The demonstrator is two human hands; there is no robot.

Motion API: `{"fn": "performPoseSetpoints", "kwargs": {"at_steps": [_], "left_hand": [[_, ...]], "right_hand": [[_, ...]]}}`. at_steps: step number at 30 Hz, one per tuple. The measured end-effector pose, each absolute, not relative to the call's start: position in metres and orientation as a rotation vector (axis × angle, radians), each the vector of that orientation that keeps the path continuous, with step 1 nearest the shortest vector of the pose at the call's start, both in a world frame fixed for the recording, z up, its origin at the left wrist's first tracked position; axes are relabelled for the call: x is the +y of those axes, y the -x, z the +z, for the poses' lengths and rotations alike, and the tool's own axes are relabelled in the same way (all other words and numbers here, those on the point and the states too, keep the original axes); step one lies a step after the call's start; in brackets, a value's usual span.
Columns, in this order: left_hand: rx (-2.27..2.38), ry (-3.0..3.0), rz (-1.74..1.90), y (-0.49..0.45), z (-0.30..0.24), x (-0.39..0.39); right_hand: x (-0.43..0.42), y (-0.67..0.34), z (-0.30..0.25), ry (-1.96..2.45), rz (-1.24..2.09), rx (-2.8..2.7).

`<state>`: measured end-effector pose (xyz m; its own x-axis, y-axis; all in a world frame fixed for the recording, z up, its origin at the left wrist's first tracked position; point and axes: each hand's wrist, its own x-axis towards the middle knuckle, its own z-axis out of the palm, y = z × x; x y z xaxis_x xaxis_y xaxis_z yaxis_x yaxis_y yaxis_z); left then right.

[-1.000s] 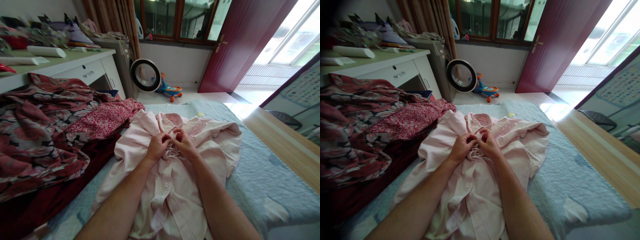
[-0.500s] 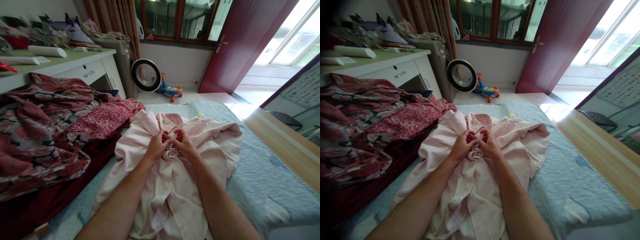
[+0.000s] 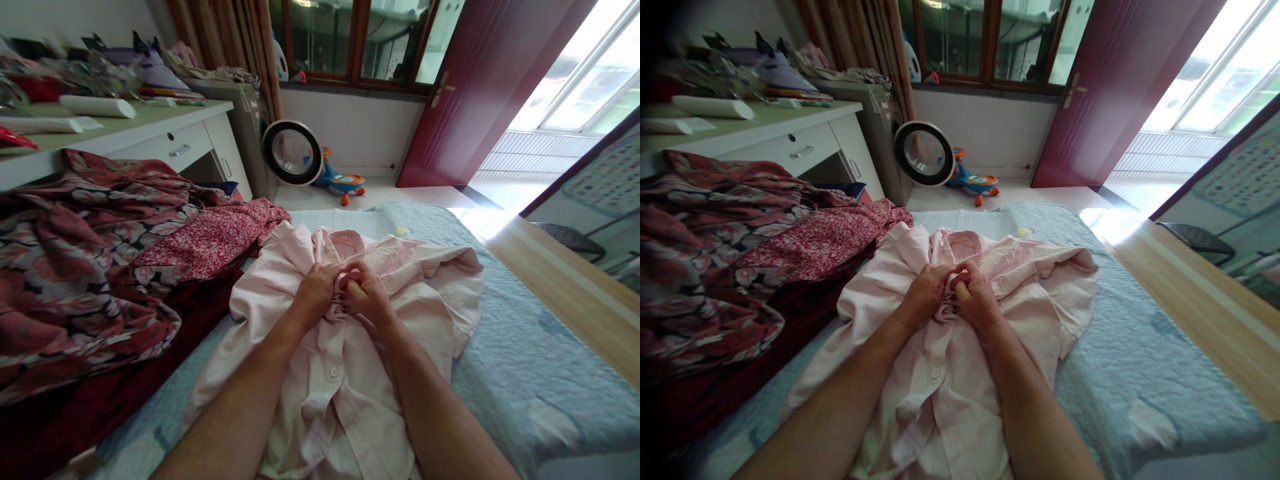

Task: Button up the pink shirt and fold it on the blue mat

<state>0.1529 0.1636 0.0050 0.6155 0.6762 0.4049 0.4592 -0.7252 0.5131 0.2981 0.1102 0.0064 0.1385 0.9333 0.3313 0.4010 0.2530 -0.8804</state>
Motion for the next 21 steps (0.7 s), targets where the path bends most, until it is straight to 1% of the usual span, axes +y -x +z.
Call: {"fn": "performPoseSetpoints", "kwargs": {"at_steps": [4,7,12,17,21], "left_hand": [[0.929,-2.433,0.803,-0.153,0.002,0.164],[0.933,-2.404,0.831,-0.153,0.000,0.163],[0.877,-2.386,0.770,-0.154,-0.005,0.163],[0.885,-2.366,0.695,-0.155,-0.005,0.162],[1.006,-2.369,0.698,-0.155,-0.005,0.161]], "right_hand": [[0.115,-0.307,0.000,1.486,0.350,-1.352],[0.120,-0.311,-0.008,1.549,0.209,-1.480],[0.127,-0.313,-0.023,1.611,0.232,-1.750],[0.130,-0.314,-0.027,1.607,0.242,-1.843],[0.130,-0.314,-0.026,1.648,0.248,-1.878]]}}
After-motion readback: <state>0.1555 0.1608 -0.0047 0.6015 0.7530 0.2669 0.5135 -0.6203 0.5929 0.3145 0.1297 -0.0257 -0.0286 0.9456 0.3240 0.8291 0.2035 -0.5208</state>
